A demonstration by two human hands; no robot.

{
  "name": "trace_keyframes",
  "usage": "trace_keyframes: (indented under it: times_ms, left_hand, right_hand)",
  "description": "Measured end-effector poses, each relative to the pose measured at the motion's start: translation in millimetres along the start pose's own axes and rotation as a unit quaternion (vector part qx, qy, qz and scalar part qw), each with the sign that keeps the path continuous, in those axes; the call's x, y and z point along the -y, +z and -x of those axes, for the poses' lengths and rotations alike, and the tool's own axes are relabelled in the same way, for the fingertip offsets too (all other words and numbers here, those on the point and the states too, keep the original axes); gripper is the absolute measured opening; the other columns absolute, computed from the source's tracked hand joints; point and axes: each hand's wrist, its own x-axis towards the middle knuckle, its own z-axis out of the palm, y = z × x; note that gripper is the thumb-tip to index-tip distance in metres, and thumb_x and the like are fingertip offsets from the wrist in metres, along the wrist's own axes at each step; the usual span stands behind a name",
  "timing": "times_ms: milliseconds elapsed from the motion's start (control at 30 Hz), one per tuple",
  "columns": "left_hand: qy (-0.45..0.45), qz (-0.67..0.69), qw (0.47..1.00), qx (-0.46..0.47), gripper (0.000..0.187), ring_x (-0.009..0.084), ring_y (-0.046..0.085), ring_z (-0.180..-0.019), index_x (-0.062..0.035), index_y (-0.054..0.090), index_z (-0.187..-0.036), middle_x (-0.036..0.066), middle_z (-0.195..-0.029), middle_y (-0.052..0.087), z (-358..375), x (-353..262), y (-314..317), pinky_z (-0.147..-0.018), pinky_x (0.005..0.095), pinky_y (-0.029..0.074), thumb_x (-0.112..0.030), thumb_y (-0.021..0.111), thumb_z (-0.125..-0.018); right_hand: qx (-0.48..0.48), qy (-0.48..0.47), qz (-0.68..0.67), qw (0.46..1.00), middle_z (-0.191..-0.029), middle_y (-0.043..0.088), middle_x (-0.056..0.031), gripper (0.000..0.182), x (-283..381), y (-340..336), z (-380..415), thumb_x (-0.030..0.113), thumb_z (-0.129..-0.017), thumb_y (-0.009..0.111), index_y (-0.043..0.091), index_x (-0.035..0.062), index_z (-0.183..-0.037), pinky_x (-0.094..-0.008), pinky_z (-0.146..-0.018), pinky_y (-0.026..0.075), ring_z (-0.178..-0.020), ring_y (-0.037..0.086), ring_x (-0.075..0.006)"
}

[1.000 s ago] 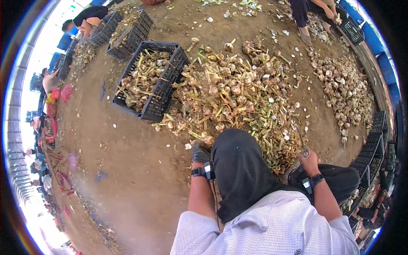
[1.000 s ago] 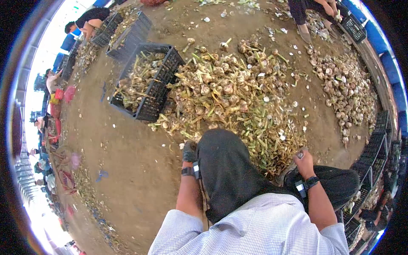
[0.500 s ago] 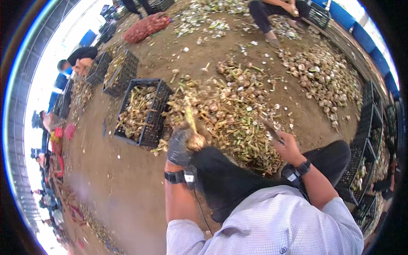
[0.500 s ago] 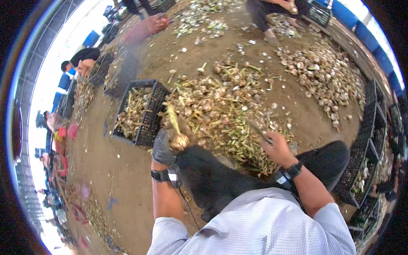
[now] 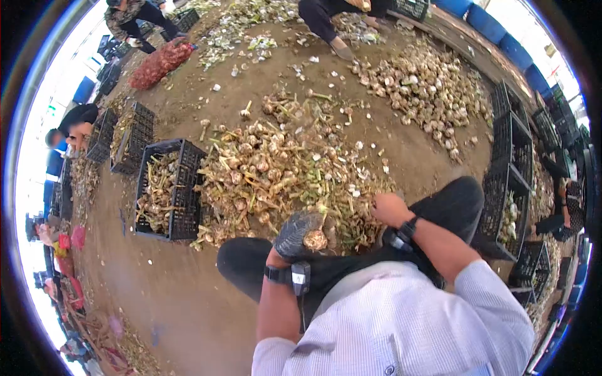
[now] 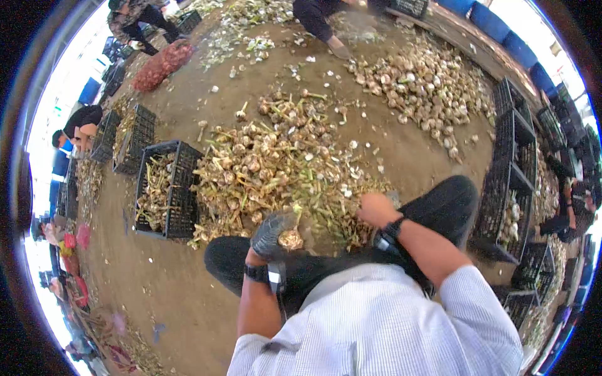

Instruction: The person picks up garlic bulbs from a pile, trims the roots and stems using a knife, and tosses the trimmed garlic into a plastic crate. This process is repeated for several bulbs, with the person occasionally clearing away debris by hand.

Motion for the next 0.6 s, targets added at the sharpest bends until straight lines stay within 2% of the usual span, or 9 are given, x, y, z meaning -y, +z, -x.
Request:
trace_keyframes:
  times_ms: [33,67,100,200,233,267,333,433,600]
  left_hand:
    - [-0.151,0.168,0.974,-0.037,0.029,0.0202,0.064,-0.092,-0.0070,0.063,-0.110,0.007,-0.102,0.066,-6,-2,5,-0.078,0.0324,0.051,-0.024,0.061,-0.087]
    - [-0.306,0.331,0.890,-0.064,0.027,0.0184,0.064,-0.090,-0.0068,0.063,-0.110,0.006,-0.100,0.066,1,-8,14,-0.076,0.0313,0.052,-0.025,0.058,-0.091]
    - [-0.393,0.457,0.795,-0.070,0.029,0.0130,0.064,-0.084,-0.0057,0.062,-0.112,0.006,-0.097,0.066,1,0,22,-0.071,0.0272,0.052,-0.027,0.050,-0.097]
    - [-0.285,0.165,0.944,-0.027,0.028,0.0190,0.060,-0.097,-0.0046,0.061,-0.113,0.008,-0.106,0.064,5,36,56,-0.082,0.0324,0.049,-0.022,0.056,-0.091]
    - [-0.252,0.051,0.966,0.008,0.030,0.0219,0.057,-0.105,-0.0042,0.061,-0.114,0.009,-0.111,0.062,13,56,68,-0.089,0.0349,0.047,-0.019,0.061,-0.088]
    - [-0.205,0.022,0.978,0.035,0.031,0.0235,0.056,-0.108,-0.0043,0.060,-0.114,0.010,-0.114,0.061,13,54,68,-0.091,0.0359,0.045,-0.017,0.062,-0.086]
    - [-0.098,-0.036,0.991,0.086,0.035,0.0267,0.052,-0.113,-0.0045,0.060,-0.115,0.012,-0.118,0.059,4,42,66,-0.096,0.0381,0.042,-0.013,0.066,-0.081]
    - [-0.215,-0.010,0.976,0.041,0.038,0.0297,0.052,-0.113,-0.0052,0.060,-0.116,0.015,-0.120,0.058,0,20,62,-0.097,0.0388,0.041,-0.014,0.068,-0.080]
    - [-0.170,0.216,0.958,-0.085,0.067,0.0183,0.052,-0.111,-0.0019,0.044,-0.133,0.010,-0.122,0.056,-12,-1,68,-0.095,0.0334,0.044,-0.013,0.076,-0.075]
  right_hand:
    - [-0.028,0.012,0.006,1.000,-0.060,0.056,-0.0177,0.029,-4,-4,-2,0.026,-0.075,0.066,0.059,-0.0019,-0.078,-0.0408,-0.057,0.046,-0.057,0.055,-0.0344]
    - [-0.005,0.022,-0.057,0.998,-0.066,0.058,-0.0182,0.031,-5,3,6,0.028,-0.076,0.067,0.061,-0.0014,-0.081,-0.0413,-0.061,0.048,-0.062,0.057,-0.0352]
    - [0.009,0.036,-0.123,0.992,-0.072,0.061,-0.0186,0.033,19,-24,13,0.031,-0.077,0.068,0.063,-0.0008,-0.085,-0.0418,-0.065,0.049,-0.068,0.059,-0.0360]
    - [-0.010,-0.040,-0.270,0.962,-0.084,0.063,-0.0178,0.041,59,-50,14,0.035,-0.075,0.074,0.063,0.0008,-0.094,-0.0413,-0.070,0.051,-0.076,0.061,-0.0342]
    - [-0.022,-0.082,-0.308,0.947,-0.087,0.063,-0.0172,0.044,67,-48,19,0.036,-0.074,0.076,0.062,0.0014,-0.097,-0.0407,-0.071,0.050,-0.077,0.061,-0.0330]
    - [-0.051,-0.154,-0.313,0.936,-0.094,0.061,-0.0168,0.049,69,-35,16,0.034,-0.071,0.080,0.060,-0.0003,-0.100,-0.0361,-0.071,0.048,-0.080,0.060,-0.0250]
    - [-0.030,-0.124,-0.236,0.963,-0.088,0.062,-0.0133,0.047,83,-45,23,0.031,-0.073,0.079,0.061,-0.0001,-0.103,-0.0345,-0.071,0.048,-0.077,0.059,-0.0220]
    - [-0.016,-0.049,-0.305,0.951,-0.082,0.063,-0.0126,0.049,69,-29,16,0.041,-0.076,0.076,0.062,0.0022,-0.103,-0.0346,-0.067,0.048,-0.072,0.059,-0.0216]
    - [0.027,0.062,-0.481,0.874,-0.074,0.062,-0.0026,0.048,68,-42,6,0.040,-0.086,0.065,0.061,-0.0006,-0.111,-0.0286,-0.060,0.046,-0.064,0.053,-0.0096]
